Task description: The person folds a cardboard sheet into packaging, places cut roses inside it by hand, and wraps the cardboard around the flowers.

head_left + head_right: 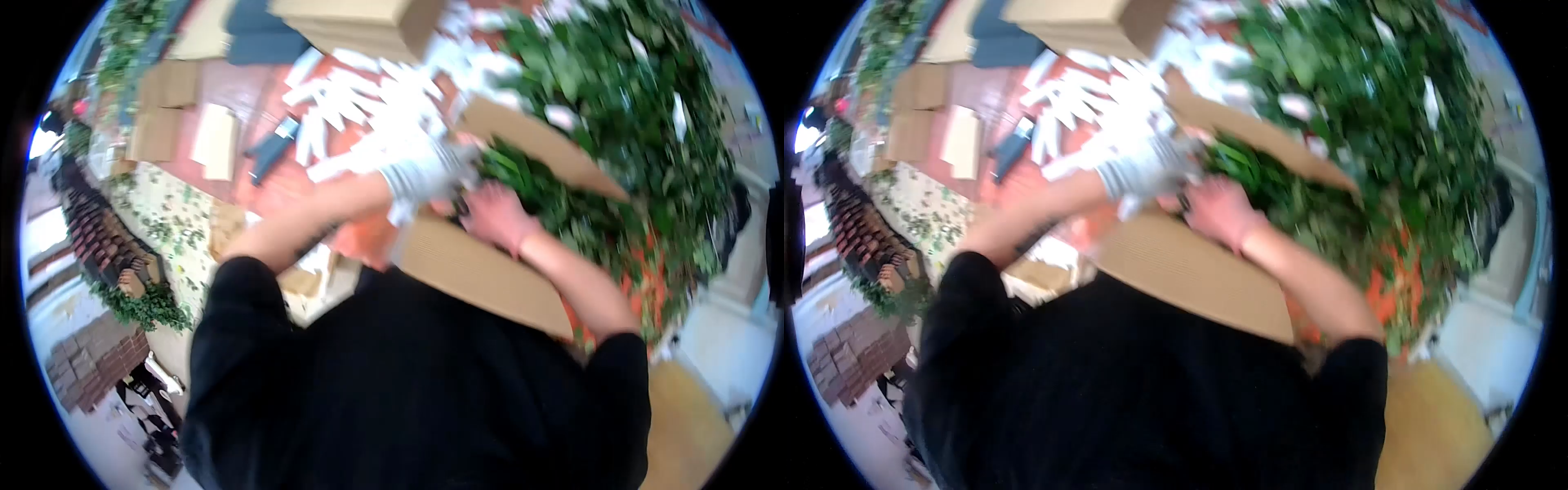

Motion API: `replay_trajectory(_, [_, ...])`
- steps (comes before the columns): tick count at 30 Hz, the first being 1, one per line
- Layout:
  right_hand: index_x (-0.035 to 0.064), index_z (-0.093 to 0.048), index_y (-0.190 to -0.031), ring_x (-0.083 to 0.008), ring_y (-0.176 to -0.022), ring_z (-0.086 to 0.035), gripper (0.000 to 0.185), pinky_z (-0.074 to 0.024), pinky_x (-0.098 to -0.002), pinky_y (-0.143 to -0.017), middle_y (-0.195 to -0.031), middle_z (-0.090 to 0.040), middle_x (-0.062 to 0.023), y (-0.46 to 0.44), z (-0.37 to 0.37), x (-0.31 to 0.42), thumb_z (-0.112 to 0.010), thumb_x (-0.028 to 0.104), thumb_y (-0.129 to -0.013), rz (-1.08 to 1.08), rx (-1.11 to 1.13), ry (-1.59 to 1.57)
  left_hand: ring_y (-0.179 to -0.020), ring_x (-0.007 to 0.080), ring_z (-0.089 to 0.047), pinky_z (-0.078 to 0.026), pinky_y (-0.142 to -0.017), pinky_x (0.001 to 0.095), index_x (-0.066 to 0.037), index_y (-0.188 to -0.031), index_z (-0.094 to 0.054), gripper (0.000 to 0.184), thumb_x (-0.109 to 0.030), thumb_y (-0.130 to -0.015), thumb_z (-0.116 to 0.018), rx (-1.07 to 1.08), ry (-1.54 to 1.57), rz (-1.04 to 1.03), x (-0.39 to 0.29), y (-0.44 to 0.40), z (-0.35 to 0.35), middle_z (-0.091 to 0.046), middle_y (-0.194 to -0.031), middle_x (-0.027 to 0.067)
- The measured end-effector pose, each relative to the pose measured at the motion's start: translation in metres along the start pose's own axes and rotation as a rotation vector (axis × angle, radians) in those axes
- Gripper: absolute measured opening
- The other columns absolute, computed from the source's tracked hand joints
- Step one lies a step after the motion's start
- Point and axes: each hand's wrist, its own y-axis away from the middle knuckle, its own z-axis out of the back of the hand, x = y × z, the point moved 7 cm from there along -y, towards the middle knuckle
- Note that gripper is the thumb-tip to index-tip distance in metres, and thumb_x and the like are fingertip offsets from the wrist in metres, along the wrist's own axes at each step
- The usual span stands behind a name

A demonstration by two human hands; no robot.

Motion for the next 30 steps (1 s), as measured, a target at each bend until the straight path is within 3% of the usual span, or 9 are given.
replay_trajectory(6, [0.0070, -0.058, -0.097, -0.0319, -0.095, -0.059, 0.031, -0.0462, -0.0421, -0.083, -0.096, -0.062, -0.0161, 0.009, -0.004, -0.002, -0.056, 0.032, -0.079, 0.105, 0.065, 0.041, -0.079, 0.0276, -0.062, -0.049, -0.068, 0.0415, -0.017, -0.098, -0.063, 0.028, -0.027, -0.072, -0.066, 0.000, 0.094, 0.153, -0.002, 0.011, 0.021, -0.049, -0.117, 0.0110])
replay_trajectory(13, [0.0096, -0.059, -0.098, -0.0299, -0.083, -0.062, 0.029, -0.0483, -0.0407, -0.073, -0.088, -0.063, -0.0113, 0.042, 0.098, 0.026, -0.062, 0.028, -0.076, -0.027, 0.054, -0.145, -0.066, 0.0210, -0.060, -0.049, -0.060, 0.0339, -0.019, -0.104, -0.065, 0.029, -0.021, -0.075, -0.065, -0.669, 0.200, 0.198, 0.060, 0.139, 0.169, -0.063, -0.081, 0.0038])
replay_trajectory(14, [0.0109, -0.060, -0.099, -0.0292, -0.082, -0.062, 0.029, -0.0483, -0.0402, -0.073, -0.086, -0.063, -0.0101, 0.046, 0.105, 0.026, -0.062, 0.027, -0.075, -0.048, 0.025, -0.230, -0.074, 0.0205, -0.062, -0.050, -0.059, 0.0332, -0.017, -0.106, -0.064, 0.034, -0.018, -0.072, -0.067, -0.616, -0.148, 0.437, 0.080, 0.151, 0.198, -0.065, -0.088, 0.0044])
replay_trajectory(18, [0.0129, -0.060, -0.102, -0.0284, -0.082, -0.061, 0.030, -0.0482, -0.0403, -0.073, -0.085, -0.062, -0.0087, 0.040, 0.111, 0.039, -0.061, 0.025, -0.075, 0.083, -0.043, -0.239, -0.107, 0.0263, -0.053, -0.040, -0.092, 0.0414, -0.015, -0.117, -0.055, 0.057, -0.025, -0.064, -0.073, -0.725, -0.583, 0.391, 0.128, 0.142, 0.264, -0.056, -0.115, 0.0084])
replay_trajectory(20, [0.0127, -0.059, -0.106, -0.0287, -0.083, -0.061, 0.034, -0.0482, -0.0398, -0.073, -0.086, -0.063, -0.0082, 0.034, 0.124, 0.055, -0.061, 0.025, -0.075, 0.089, -0.018, -0.189, -0.112, 0.0282, -0.050, -0.038, -0.096, 0.0398, -0.012, -0.122, -0.052, 0.060, -0.029, -0.068, -0.072, -0.187, -0.590, 0.461, 0.182, 0.125, 0.230, -0.052, -0.123, 0.0112])
replay_trajectory(22, [0.0122, -0.057, -0.110, -0.0289, -0.085, -0.061, 0.037, -0.0478, -0.0396, -0.074, -0.087, -0.062, -0.0086, 0.032, 0.129, 0.065, -0.060, 0.024, -0.076, 0.140, 0.069, -0.249, -0.099, 0.0264, -0.058, -0.045, -0.088, 0.0361, -0.011, -0.107, -0.061, 0.034, -0.025, -0.076, -0.063, -0.320, -0.537, 0.293, 0.182, 0.128, 0.239, -0.062, -0.103, 0.0090])
replay_trajectory(24, [0.0121, -0.057, -0.115, -0.0267, -0.087, -0.061, 0.040, -0.0478, -0.0365, -0.077, -0.089, -0.063, -0.0103, 0.033, 0.132, 0.063, -0.061, 0.024, -0.077, 0.153, 0.052, -0.271, -0.083, 0.0276, -0.062, -0.048, -0.079, 0.0378, -0.010, -0.097, -0.065, 0.023, -0.022, -0.078, -0.061, -0.058, -0.384, 0.464, 0.192, 0.126, 0.247, -0.065, -0.085, 0.0096])
replay_trajectory(28, [0.0106, -0.052, -0.125, -0.0225, -0.099, -0.060, 0.053, -0.0466, -0.0347, -0.085, -0.111, -0.061, -0.0121, 0.020, 0.140, 0.067, -0.068, 0.030, -0.078, 0.171, 0.350, -0.732, -0.075, 0.0292, -0.062, -0.049, -0.072, 0.0383, -0.008, -0.093, -0.066, 0.019, -0.018, -0.078, -0.061, -0.120, -0.479, 0.476, 0.170, 0.125, 0.283, -0.065, -0.078, 0.0105])
replay_trajectory(30, [0.0094, -0.041, -0.133, -0.0278, -0.107, -0.056, 0.064, -0.0460, -0.0408, -0.090, -0.121, -0.054, -0.0154, 0.015, 0.156, 0.063, -0.065, 0.041, -0.082, 0.121, 0.235, -1.766, -0.078, 0.0293, -0.062, -0.049, -0.070, 0.0357, -0.008, -0.092, -0.065, 0.016, -0.013, -0.078, -0.060, -0.679, -0.263, 0.331, 0.105, 0.143, 0.332, -0.065, -0.084, 0.0117])
